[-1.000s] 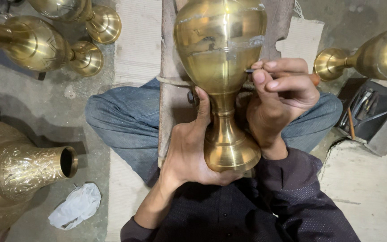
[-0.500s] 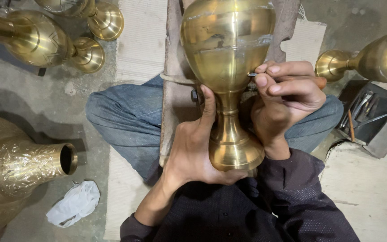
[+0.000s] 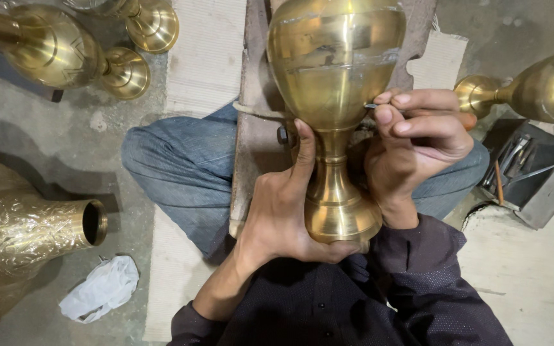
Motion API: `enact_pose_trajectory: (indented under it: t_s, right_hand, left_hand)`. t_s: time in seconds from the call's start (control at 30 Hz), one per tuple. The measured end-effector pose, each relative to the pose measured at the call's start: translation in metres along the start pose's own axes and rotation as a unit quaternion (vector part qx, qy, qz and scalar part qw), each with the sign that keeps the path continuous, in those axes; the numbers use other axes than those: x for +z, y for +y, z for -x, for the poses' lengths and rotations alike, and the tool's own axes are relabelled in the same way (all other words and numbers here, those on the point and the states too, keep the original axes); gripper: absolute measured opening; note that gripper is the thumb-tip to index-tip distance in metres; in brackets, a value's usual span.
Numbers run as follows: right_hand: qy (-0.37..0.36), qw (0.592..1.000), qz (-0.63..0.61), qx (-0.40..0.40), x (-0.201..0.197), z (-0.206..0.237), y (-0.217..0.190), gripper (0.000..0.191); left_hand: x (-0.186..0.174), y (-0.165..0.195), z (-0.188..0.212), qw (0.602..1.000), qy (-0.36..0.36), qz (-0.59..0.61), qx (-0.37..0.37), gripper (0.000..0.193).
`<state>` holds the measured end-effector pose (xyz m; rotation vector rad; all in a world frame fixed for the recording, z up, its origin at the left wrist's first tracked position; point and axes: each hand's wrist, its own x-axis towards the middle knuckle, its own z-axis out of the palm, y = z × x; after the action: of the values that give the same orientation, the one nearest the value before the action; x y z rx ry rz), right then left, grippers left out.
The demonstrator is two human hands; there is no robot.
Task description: The person sits on the floor holding a brass vase clamped in a wooden vise and uses a small pointed hand tool to scrape and engrave lines around the vase's body and seam. They rotate the vase between passes and continue working the surface until the clip ends.
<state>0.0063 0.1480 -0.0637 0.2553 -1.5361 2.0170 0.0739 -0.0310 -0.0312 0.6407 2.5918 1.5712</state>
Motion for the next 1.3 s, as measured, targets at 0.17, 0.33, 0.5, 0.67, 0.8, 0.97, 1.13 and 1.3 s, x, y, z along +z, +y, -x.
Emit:
enact_pose_trajectory:
  t_s: [0.17, 0.33, 0.5, 0.67, 0.8, 0.97, 1.13, 1.3]
  right_hand:
    - [-0.012, 1.0, 0.009, -0.016, -0.003, -0.001, 0.003, 0.027]
    - [-0.023, 0.999, 0.027, -0.041, -0.003, -0.001, 0.003, 0.026]
    - [-0.034, 0.996, 0.041, -0.065, -0.001, -0.005, 0.003, 0.025]
    - [-0.054, 0.993, 0.064, -0.079, 0.0, -0.007, -0.002, 0.026]
    - [-0.073, 0.992, 0.065, -0.075, 0.003, -0.008, -0.007, 0.023]
    - [-0.096, 0.987, 0.094, -0.088, 0.007, -0.009, -0.014, 0.022]
    - [-0.106, 0.986, 0.096, -0.091, 0.011, -0.009, -0.017, 0.023]
    - [-0.016, 0.997, -0.074, 0.006, 0.01, -0.008, -0.013, 0.022]
  left_hand:
    - [0.0, 0.001, -0.001, 1.0, 0.002, 0.007, 0.0, 0.15]
    - [-0.001, 0.002, -0.002, 1.0, -0.006, 0.014, -0.011, 0.148]
    - [-0.001, 0.004, -0.004, 1.0, -0.008, 0.019, -0.014, 0.147]
    - [-0.003, 0.005, -0.005, 1.0, 0.001, 0.015, 0.005, 0.146]
    - [-0.002, 0.005, -0.006, 1.0, -0.002, 0.014, -0.003, 0.147]
    - [-0.002, 0.004, -0.005, 1.0, -0.007, 0.004, -0.007, 0.146]
    - [-0.004, -0.001, -0.003, 1.0, -0.017, 0.025, -0.006, 0.147]
    - [-0.014, -0.017, 0.002, 0.982, -0.043, 0.182, -0.006, 0.144]
